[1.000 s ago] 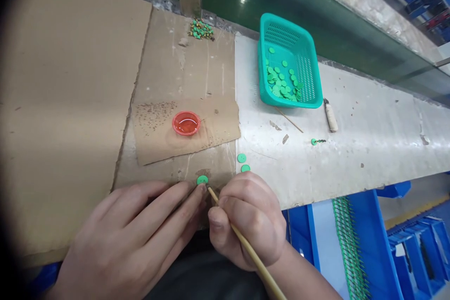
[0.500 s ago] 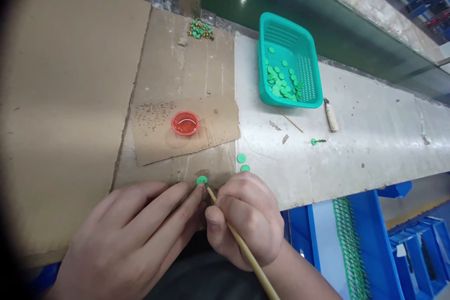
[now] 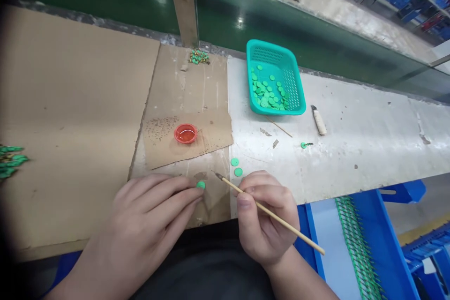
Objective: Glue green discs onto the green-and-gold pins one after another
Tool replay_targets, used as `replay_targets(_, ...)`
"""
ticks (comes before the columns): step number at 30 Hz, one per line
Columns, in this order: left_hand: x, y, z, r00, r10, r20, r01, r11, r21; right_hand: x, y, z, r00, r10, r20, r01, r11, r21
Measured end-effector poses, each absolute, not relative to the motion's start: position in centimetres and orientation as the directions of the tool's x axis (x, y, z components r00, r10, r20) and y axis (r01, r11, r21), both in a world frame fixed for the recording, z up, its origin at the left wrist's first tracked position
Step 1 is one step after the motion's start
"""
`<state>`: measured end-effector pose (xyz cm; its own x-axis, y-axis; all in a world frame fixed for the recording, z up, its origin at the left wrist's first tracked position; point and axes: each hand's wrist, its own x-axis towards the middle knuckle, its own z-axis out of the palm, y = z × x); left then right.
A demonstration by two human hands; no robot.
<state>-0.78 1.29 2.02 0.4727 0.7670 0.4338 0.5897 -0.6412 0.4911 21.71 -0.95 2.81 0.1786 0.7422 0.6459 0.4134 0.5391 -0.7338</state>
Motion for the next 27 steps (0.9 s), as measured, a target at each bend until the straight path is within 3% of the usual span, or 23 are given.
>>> replay_targets(9, -0.9, 1.8, 2.8, 0.428, 0.849, 0.31, 0.605, -0.524, 0.6, 23.5, -3.2, 3.5, 0.198, 0.752, 0.628, 0.38, 0.532, -0.757)
replay_targets(13, 0.4, 1.0, 2.8, 0.328, 0.86, 0.391, 0.738, -0.492, 0.463, 24.1, -3.8, 4.0, 0.203, 0.756, 0.622, 0.362, 0.532, -0.765)
replay_targets(16, 1.3, 1.0, 2.5, 0.356, 0.833, 0.423, 0.752, -0.524, 0.399, 24.6, -4.1, 4.1, 0.209, 0.756, 0.621, 0.341, 0.538, -0.771)
replay_targets(21, 1.6, 2.3, 2.7, 0.458, 0.814, 0.356, 0.645, -0.58, 0.497, 25.8, -4.6, 4.1, 0.167, 0.801, 0.575, 0.376, 0.487, -0.788)
replay_targets(27, 0.8, 0.1, 4.3, 0.421, 0.847, 0.325, 0.633, -0.531, 0.564, 26.2, -5.3, 4.5, 0.092, 0.845, 0.527, 0.445, 0.439, -0.78)
